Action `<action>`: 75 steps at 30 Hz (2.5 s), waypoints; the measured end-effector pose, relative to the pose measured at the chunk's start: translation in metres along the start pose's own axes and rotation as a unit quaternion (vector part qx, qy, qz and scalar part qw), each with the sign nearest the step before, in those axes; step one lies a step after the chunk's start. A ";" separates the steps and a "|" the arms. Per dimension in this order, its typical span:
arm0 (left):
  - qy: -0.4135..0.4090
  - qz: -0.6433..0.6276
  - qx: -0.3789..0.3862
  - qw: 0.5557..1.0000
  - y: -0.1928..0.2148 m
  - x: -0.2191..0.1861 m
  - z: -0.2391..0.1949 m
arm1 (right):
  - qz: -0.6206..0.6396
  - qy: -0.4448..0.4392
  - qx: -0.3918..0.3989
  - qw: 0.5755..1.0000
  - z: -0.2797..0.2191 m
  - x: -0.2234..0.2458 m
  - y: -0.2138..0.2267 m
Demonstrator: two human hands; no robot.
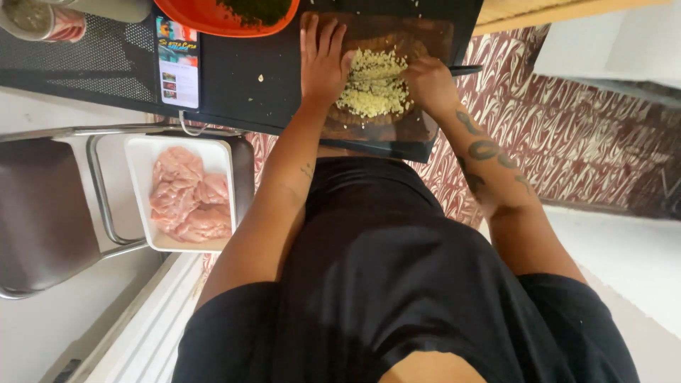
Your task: Mincing garlic cloves on a wooden cutting board using a chef's knife at a fast pace.
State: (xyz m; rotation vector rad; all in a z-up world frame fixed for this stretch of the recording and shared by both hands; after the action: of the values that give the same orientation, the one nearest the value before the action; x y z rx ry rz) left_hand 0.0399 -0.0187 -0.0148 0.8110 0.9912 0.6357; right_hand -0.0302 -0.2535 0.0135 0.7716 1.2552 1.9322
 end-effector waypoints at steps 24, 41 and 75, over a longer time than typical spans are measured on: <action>-0.002 0.106 -0.004 0.994 -0.001 -0.002 0.015 | 0.198 -0.160 0.246 0.935 0.042 -0.017 0.031; -0.045 -0.172 -0.130 0.975 0.080 -0.112 -0.103 | 0.626 -0.613 -0.091 0.473 -0.064 0.072 0.073; -0.142 0.059 0.186 0.970 0.058 -0.081 -0.040 | 0.581 -0.591 0.184 0.529 -0.065 0.085 0.132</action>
State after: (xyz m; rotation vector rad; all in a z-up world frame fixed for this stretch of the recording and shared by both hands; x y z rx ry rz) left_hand -0.0364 -0.0377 0.0592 1.2642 0.8115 0.4215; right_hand -0.1611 -0.2564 0.1217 2.9957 0.0452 1.0542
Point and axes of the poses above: each hand's wrist, its own z-axis towards the middle knuckle, its own y-axis out of the back of the hand, x = y × z, the point moved 4 cm from there along z, towards the middle knuckle, and after that the axes turned 12 degrees about -x, right-handed, at the moved point
